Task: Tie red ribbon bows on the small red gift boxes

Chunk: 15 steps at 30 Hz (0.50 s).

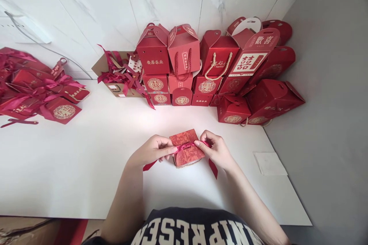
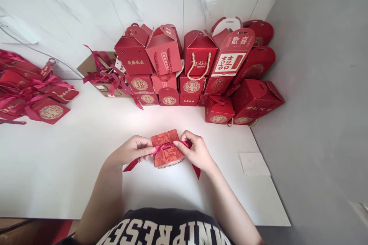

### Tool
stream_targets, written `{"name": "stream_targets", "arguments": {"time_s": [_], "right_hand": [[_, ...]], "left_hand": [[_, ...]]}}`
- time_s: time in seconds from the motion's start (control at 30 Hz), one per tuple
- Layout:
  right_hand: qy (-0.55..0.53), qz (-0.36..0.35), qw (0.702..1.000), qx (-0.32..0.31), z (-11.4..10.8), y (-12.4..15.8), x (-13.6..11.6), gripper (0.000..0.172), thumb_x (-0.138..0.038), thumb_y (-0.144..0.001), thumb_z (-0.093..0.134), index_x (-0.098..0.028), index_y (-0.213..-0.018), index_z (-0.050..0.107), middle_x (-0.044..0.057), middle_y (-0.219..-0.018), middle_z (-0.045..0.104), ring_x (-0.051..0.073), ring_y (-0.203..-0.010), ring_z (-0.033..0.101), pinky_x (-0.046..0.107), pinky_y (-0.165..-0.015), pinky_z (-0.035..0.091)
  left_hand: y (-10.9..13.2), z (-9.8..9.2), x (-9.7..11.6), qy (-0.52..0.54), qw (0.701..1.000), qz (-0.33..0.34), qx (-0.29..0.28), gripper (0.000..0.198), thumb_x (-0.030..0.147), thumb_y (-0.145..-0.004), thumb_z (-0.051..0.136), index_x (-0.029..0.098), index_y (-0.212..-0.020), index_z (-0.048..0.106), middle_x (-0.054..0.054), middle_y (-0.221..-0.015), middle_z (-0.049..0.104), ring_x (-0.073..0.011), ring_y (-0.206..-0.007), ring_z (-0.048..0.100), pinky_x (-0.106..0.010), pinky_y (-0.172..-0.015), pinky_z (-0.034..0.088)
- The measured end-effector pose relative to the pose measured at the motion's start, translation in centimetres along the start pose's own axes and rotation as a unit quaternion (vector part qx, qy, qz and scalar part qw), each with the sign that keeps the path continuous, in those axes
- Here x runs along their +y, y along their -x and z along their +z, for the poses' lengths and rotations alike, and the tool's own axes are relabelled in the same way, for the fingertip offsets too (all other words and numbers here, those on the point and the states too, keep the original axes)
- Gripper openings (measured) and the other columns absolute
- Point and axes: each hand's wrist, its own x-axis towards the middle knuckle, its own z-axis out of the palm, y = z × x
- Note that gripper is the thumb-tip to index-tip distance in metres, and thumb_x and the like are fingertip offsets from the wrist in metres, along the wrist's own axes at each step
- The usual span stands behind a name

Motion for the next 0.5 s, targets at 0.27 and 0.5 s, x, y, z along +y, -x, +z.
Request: {"name": "stream_targets", "arguments": {"time_s": [0.27, 0.5], "right_hand": [[0.03, 0.004, 0.999, -0.011, 0.7, -0.1, 0.4, 0.042, -0.045, -0.08, 0.067, -0.021, -0.066, 0.035, -0.006, -0.061, 0.032, 0.01, -0.058, 0.027, 0.023, -0.054, 0.026], [0.029, -0.008, 0.999, -0.018, 1.0, 0.0, 0.1, 0.041, -0.041, -0.082, 0.066, -0.021, -0.067, 0.034, -0.006, -0.062, 0.031, 0.01, -0.059, 0.027, 0.024, -0.055, 0.026]], "left_hand": [[-1.3, 1.3, -0.3, -0.035, 0.994, 0.081, 0.064, 0.045, 0.041, -0.078, 0.065, 0.018, -0.06, 0.03, 0.006, -0.061, 0.025, -0.0072, -0.055, 0.025, -0.022, -0.051, 0.021], [-1.8, 1.7, -0.6, -0.01, 0.992, 0.105, 0.07, 0.041, 0.039, -0.081, 0.062, 0.018, -0.064, 0.03, 0.006, -0.064, 0.026, -0.0076, -0.057, 0.026, -0.022, -0.053, 0.022]]}}
